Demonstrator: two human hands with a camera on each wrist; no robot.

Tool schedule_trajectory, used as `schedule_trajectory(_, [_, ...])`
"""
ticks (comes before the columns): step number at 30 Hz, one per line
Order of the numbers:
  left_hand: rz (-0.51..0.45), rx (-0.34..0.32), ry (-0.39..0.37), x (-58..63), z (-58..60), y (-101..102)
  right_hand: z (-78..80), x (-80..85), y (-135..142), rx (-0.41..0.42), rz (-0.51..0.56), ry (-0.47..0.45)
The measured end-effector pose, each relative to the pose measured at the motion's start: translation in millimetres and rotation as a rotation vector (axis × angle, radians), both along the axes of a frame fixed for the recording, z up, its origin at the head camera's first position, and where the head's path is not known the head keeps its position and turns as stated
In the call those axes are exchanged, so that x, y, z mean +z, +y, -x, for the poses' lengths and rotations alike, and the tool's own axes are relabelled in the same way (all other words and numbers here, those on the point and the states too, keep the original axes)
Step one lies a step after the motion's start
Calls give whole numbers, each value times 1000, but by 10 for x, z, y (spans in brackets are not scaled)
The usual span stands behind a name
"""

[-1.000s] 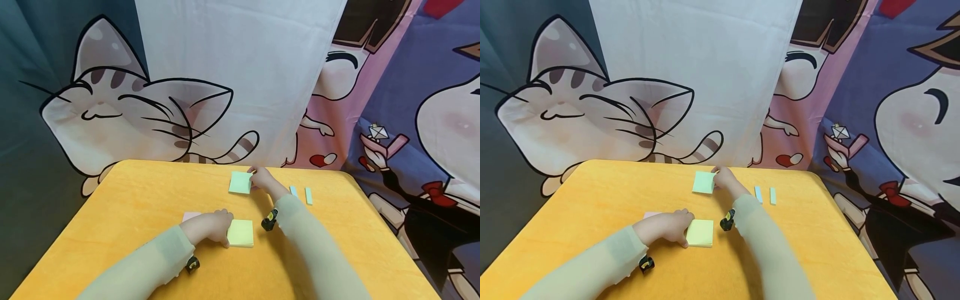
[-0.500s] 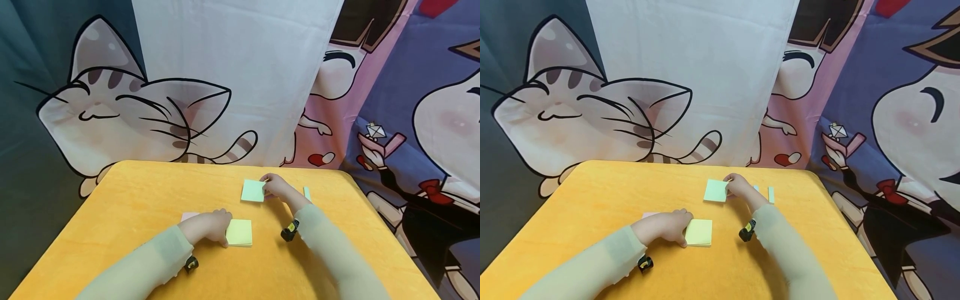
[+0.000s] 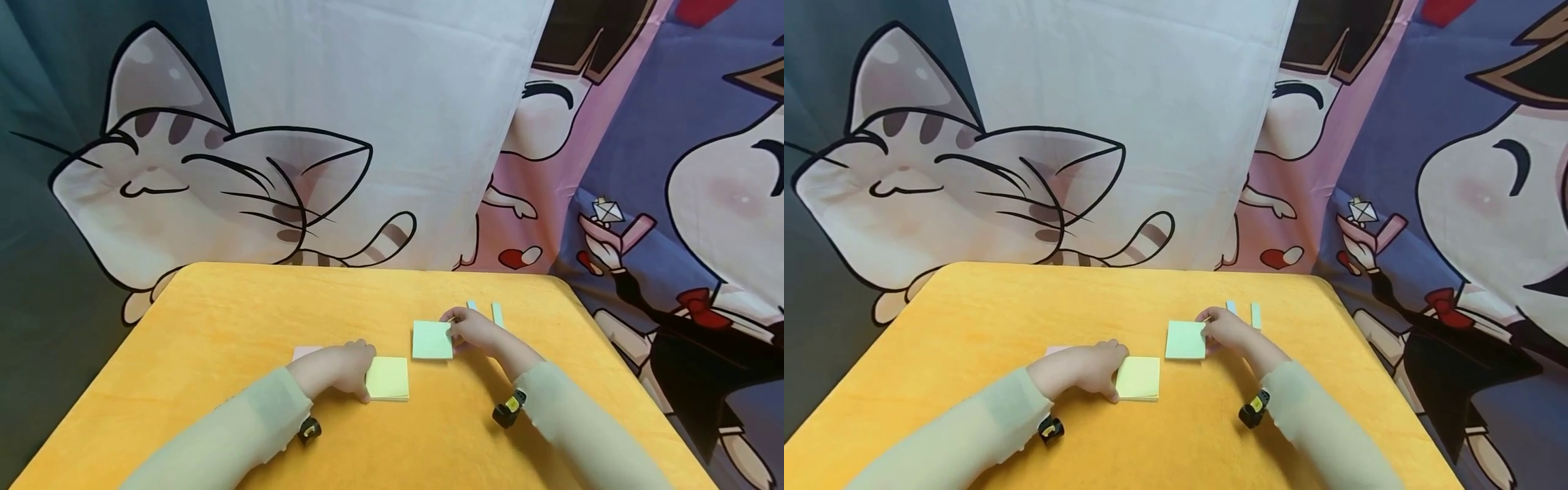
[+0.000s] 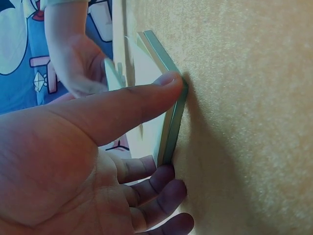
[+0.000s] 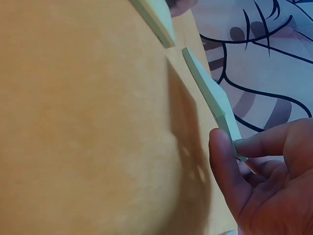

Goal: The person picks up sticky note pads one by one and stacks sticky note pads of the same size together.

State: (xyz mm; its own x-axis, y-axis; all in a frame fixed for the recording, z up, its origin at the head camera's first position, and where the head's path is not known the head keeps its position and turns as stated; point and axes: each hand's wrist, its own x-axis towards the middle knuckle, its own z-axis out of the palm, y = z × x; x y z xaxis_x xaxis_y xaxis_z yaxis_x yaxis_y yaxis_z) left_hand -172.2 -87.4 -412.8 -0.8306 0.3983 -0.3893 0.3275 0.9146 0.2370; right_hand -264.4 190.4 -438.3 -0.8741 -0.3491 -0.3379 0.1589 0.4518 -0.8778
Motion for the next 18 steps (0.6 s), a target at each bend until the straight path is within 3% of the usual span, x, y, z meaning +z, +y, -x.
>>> schedule_trajectory(10, [-18,8,-9,14,-14,-21,-275,-61,200,51,-2,-4])
schedule_trajectory(18, [-14,5,-3,27,-18,-10,-406,-67,338,62,-33,7])
